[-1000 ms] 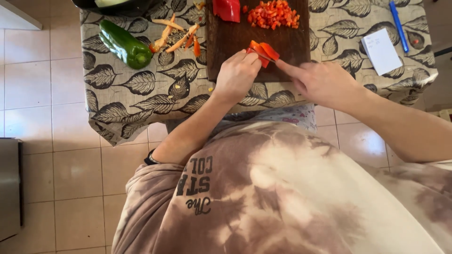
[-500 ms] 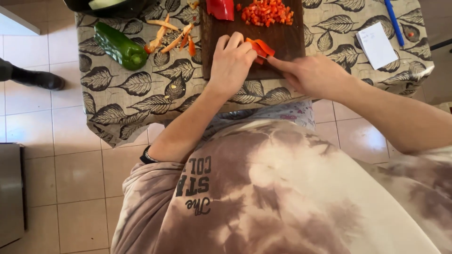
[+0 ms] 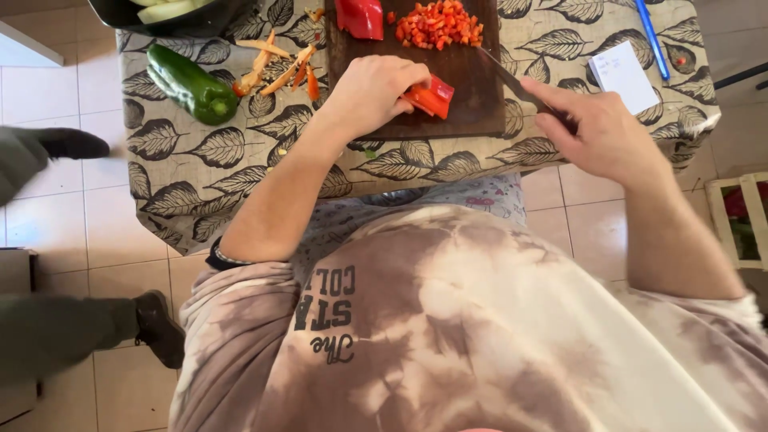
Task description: Dicing red and green bell peppers on a wooden cutting board in a kitchen.
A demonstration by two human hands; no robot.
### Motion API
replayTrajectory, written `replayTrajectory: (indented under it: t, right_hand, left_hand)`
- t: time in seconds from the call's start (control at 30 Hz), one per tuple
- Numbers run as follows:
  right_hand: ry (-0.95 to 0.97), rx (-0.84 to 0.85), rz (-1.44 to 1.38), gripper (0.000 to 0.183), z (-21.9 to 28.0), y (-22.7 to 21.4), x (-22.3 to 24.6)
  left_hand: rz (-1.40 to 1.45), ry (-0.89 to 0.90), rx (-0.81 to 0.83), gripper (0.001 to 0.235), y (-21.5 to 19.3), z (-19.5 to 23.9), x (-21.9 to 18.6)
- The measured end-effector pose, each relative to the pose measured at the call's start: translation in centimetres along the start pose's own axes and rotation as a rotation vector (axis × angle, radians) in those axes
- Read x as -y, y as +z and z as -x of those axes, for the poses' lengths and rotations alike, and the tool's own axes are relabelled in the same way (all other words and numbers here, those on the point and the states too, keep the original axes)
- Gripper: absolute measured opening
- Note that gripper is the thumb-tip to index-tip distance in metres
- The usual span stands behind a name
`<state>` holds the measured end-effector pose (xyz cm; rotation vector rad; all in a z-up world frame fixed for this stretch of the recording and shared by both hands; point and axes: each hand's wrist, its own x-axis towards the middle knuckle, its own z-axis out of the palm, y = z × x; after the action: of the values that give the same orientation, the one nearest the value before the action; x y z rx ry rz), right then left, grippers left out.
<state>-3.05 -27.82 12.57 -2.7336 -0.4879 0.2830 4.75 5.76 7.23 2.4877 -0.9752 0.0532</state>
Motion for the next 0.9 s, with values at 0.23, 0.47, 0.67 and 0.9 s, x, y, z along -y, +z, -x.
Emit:
replayTrajectory:
  t: [0.23,0.47,0.67,0.9]
  right_hand:
    - [-0.073,-0.217,-0.242,0.048,-0.1,2.8,-1.0]
    - [0.172,0.024,-0.407,0.054,-0.1,1.9,2.1]
    - [-0.020,-0.062,-0.387,0.045,-0.9,3.2,3.3]
    - [-0.141,-0.041,-0.187,0.048,-1.1,2.0,2.3]
  left_hand:
    - [0.007,0.340,-0.060,0.058,0.3,-3.3,0.1]
    - [-0.070,0.029,0.176,0.035,1.7,-4.0,-0.3]
    - [-0.038,-0.102,-0.210,0.035,3.6,-2.5,-2.6]
    - [0.112,-0.077,-0.211,0.042,4.4,-2.2,1.0]
